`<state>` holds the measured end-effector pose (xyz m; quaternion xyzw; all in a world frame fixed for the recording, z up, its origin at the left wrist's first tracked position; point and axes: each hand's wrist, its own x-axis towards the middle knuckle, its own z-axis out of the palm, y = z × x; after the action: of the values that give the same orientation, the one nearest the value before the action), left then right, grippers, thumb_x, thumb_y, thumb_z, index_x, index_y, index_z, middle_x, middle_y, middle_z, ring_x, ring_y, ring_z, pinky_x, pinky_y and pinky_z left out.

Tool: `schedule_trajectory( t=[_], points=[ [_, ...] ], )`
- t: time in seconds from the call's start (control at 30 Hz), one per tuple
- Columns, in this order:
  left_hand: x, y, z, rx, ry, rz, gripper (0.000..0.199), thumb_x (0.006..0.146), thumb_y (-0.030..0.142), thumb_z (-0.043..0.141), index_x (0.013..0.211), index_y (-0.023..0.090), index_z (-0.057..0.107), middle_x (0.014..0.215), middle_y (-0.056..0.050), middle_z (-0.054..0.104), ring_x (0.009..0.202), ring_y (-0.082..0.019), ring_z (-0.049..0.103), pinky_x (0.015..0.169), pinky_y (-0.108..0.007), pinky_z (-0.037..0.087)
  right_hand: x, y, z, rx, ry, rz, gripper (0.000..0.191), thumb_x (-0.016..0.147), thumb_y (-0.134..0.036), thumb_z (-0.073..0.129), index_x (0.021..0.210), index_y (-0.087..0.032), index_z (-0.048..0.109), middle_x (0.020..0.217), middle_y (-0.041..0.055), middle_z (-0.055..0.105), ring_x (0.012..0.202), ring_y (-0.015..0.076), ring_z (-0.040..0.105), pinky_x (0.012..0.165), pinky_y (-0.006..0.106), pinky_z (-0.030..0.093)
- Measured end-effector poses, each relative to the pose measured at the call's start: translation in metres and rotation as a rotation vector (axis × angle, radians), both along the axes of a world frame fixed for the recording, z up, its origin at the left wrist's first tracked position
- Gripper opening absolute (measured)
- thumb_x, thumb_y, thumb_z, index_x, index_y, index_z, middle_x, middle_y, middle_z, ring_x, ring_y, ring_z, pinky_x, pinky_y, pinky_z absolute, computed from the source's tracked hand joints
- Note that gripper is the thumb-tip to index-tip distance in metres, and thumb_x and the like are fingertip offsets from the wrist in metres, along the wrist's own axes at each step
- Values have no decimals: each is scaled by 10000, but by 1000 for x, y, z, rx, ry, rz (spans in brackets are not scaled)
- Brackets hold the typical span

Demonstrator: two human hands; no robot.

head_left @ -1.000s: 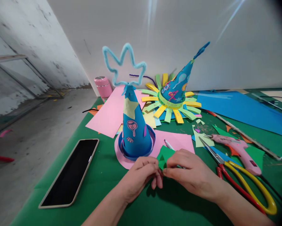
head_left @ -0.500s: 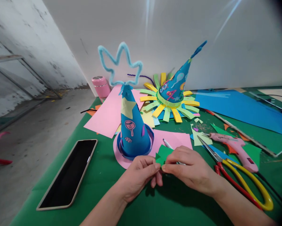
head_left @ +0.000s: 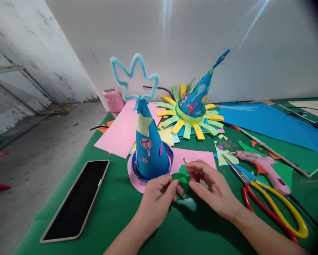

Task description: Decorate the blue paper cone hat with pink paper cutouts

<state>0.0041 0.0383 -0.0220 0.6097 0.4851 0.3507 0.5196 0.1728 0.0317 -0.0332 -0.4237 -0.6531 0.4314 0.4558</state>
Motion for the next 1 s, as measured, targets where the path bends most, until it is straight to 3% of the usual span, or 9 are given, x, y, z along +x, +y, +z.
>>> schedule_trajectory(
  t=[0.13, 0.27, 0.6, 0.7, 0.87, 1.0],
  points=[
    [2, -4, 0, 105, 60, 35, 259, 787, 209, 473, 556, 154, 577, 512, 8, 525, 503, -113, 480, 502, -210, 361, -7, -2, 0, -226, 75, -17, 224, 811, -320, 534, 1010, -219, 524, 877, 28, 528, 761, 137, 512, 651, 257, 436],
    [5, -6, 0, 127, 35, 67, 233, 776, 217, 480, 564, 166, 563, 515, 14, 514, 509, -120, 477, 499, -214, 364, -15, -1, -2, -329, 201, 22, 153, 797, -316, 563, 838, -174, 520, 706, -3, 547, 646, 119, 525, 601, 253, 421],
    [5, -4, -8, -179, -122, 83, 284, 797, 289, 500, 587, 141, 620, 497, -3, 556, 492, -110, 462, 537, -235, 358, -16, 5, 1, -401, 241, -12, 177, 747, -308, 609, 683, -163, 529, 609, -41, 503, 575, 87, 451, 558, 228, 361],
    [6, -4, -8, -170, -128, 86, 274, 795, 276, 496, 584, 147, 610, 506, -4, 563, 510, -117, 484, 558, -243, 371, -16, 5, 2, -401, 221, -16, 175, 745, -318, 606, 697, -169, 528, 610, -44, 496, 579, 89, 455, 560, 223, 365],
    [8, -7, 1, -23, -22, 89, 289, 767, 257, 507, 494, 171, 542, 505, -1, 541, 520, -131, 492, 513, -237, 361, -18, 2, 4, -411, 279, 39, 165, 785, -314, 568, 737, -172, 501, 600, -26, 548, 593, 105, 510, 565, 238, 389],
    [8, -7, 3, -53, -42, 101, 279, 758, 245, 518, 491, 172, 553, 515, -8, 574, 519, -135, 509, 517, -240, 371, -20, 2, 6, -398, 306, 42, 173, 786, -298, 572, 705, -170, 487, 582, -32, 538, 572, 98, 504, 557, 244, 379]
  ],
)
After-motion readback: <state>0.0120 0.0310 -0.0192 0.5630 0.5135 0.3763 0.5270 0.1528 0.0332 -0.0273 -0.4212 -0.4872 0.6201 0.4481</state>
